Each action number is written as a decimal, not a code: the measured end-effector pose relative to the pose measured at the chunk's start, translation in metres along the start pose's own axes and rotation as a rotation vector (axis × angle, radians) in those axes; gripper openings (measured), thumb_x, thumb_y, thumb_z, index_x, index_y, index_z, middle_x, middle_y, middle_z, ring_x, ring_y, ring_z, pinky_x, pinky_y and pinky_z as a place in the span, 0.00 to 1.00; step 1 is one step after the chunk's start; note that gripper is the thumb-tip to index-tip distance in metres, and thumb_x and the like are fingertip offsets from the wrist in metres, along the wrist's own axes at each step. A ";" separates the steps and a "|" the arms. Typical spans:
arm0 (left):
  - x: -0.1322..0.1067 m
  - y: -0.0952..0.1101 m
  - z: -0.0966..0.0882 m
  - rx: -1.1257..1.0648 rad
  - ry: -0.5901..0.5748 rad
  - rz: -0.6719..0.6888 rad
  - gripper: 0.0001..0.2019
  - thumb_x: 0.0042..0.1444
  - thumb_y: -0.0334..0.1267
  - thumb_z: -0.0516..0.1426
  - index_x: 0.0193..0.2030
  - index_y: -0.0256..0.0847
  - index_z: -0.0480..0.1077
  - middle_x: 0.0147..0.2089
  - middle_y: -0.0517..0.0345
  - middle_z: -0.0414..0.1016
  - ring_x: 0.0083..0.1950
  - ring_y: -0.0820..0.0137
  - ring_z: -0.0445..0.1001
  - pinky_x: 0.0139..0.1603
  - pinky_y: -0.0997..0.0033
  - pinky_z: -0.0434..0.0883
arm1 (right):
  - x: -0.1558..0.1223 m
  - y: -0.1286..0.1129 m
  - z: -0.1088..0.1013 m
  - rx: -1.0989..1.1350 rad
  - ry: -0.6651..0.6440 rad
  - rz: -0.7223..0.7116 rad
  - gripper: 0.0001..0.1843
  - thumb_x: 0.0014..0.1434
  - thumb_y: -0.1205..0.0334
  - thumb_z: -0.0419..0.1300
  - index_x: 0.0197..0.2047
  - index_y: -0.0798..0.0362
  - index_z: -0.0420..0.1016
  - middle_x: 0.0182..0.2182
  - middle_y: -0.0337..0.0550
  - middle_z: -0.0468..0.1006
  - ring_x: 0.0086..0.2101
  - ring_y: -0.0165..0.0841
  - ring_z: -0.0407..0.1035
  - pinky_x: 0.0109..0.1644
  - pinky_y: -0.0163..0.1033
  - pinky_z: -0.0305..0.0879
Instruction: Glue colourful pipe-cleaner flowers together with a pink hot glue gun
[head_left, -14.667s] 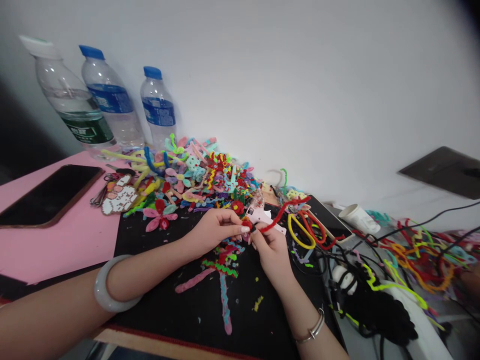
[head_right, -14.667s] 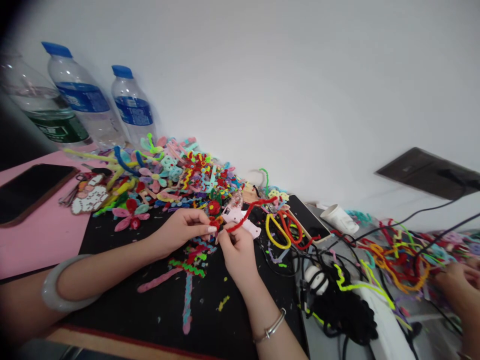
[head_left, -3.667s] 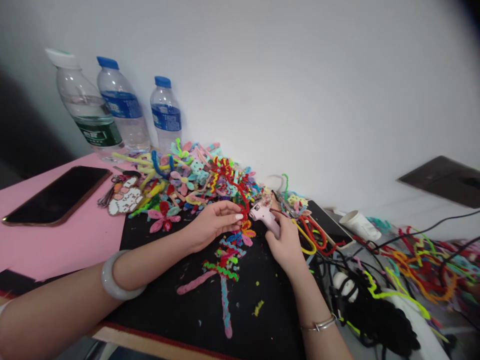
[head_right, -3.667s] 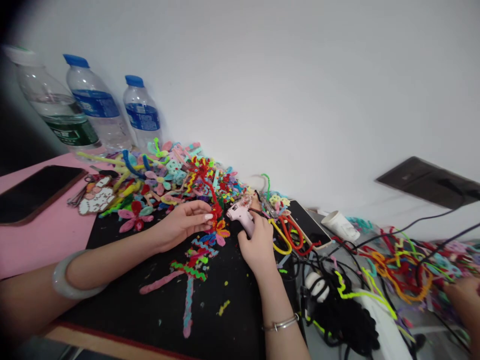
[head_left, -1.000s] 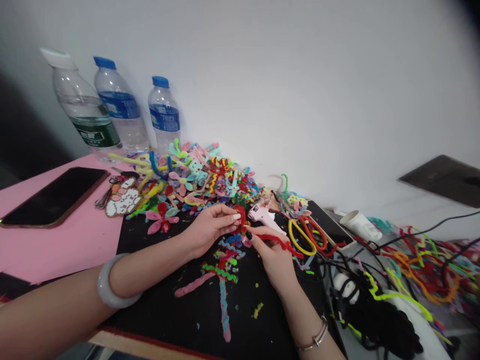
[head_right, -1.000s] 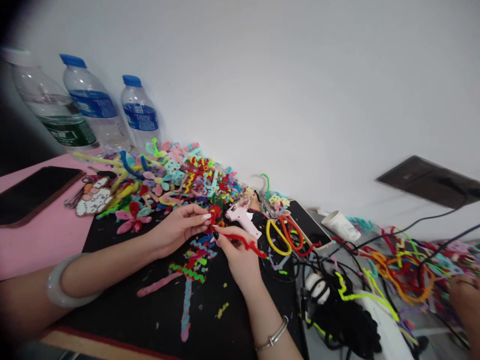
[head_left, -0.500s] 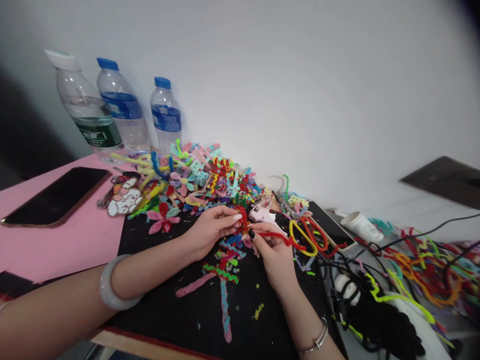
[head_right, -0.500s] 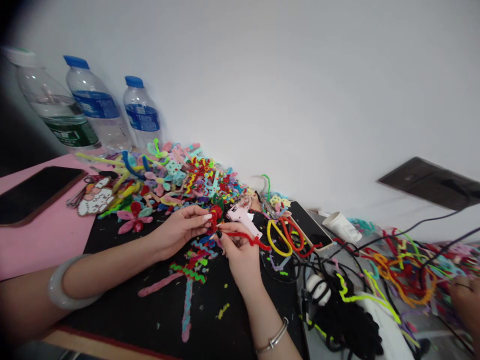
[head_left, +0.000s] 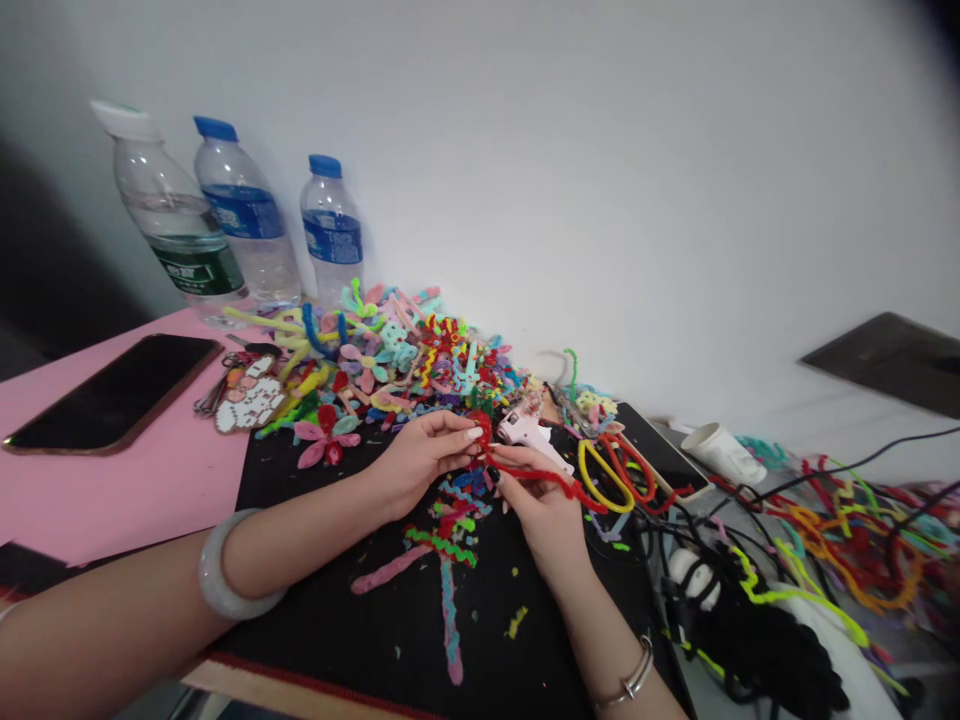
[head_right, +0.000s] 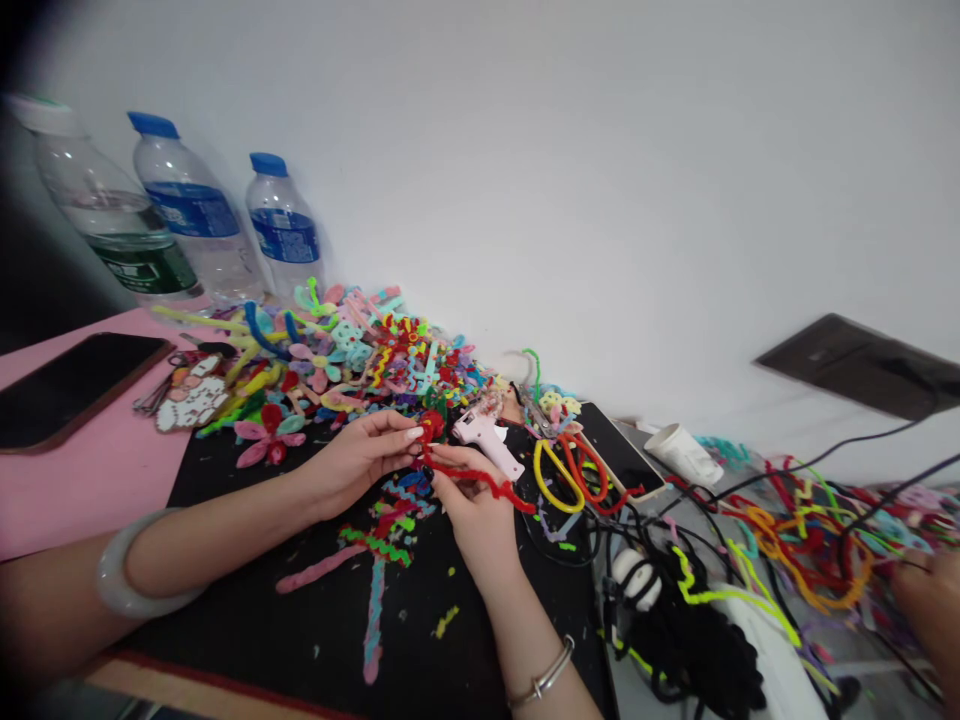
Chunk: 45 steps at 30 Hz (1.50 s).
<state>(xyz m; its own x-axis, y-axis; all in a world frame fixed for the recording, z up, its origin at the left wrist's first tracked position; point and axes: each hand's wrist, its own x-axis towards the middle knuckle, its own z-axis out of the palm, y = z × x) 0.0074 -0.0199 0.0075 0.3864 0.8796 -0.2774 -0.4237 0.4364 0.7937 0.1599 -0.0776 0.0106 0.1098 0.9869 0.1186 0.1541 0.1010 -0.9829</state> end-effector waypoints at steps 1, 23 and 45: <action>0.000 0.000 0.000 -0.002 -0.003 -0.001 0.09 0.43 0.34 0.65 0.29 0.37 0.69 0.27 0.61 0.73 0.30 0.79 0.72 0.34 0.79 0.70 | 0.000 0.000 0.000 -0.017 0.004 -0.010 0.11 0.50 0.67 0.61 0.39 0.51 0.76 0.34 0.41 0.79 0.31 0.31 0.73 0.35 0.35 0.71; -0.006 -0.001 0.005 0.025 -0.065 -0.015 0.10 0.42 0.36 0.65 0.28 0.36 0.69 0.28 0.61 0.74 0.31 0.78 0.72 0.36 0.77 0.68 | -0.005 -0.001 0.001 -0.133 0.179 -0.237 0.04 0.49 0.68 0.61 0.32 0.52 0.74 0.35 0.44 0.77 0.39 0.35 0.71 0.45 0.42 0.67; -0.005 -0.004 0.004 0.038 -0.061 0.003 0.10 0.41 0.36 0.66 0.29 0.37 0.69 0.28 0.60 0.74 0.32 0.77 0.72 0.36 0.76 0.68 | -0.001 -0.005 0.005 0.123 0.115 -0.038 0.02 0.47 0.66 0.62 0.28 0.53 0.73 0.33 0.40 0.72 0.29 0.28 0.67 0.26 0.31 0.64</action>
<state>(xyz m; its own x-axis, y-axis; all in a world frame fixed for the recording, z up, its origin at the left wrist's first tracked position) 0.0101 -0.0271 0.0080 0.4348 0.8672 -0.2429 -0.3935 0.4255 0.8149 0.1543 -0.0780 0.0145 0.2185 0.9619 0.1643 0.0395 0.1595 -0.9864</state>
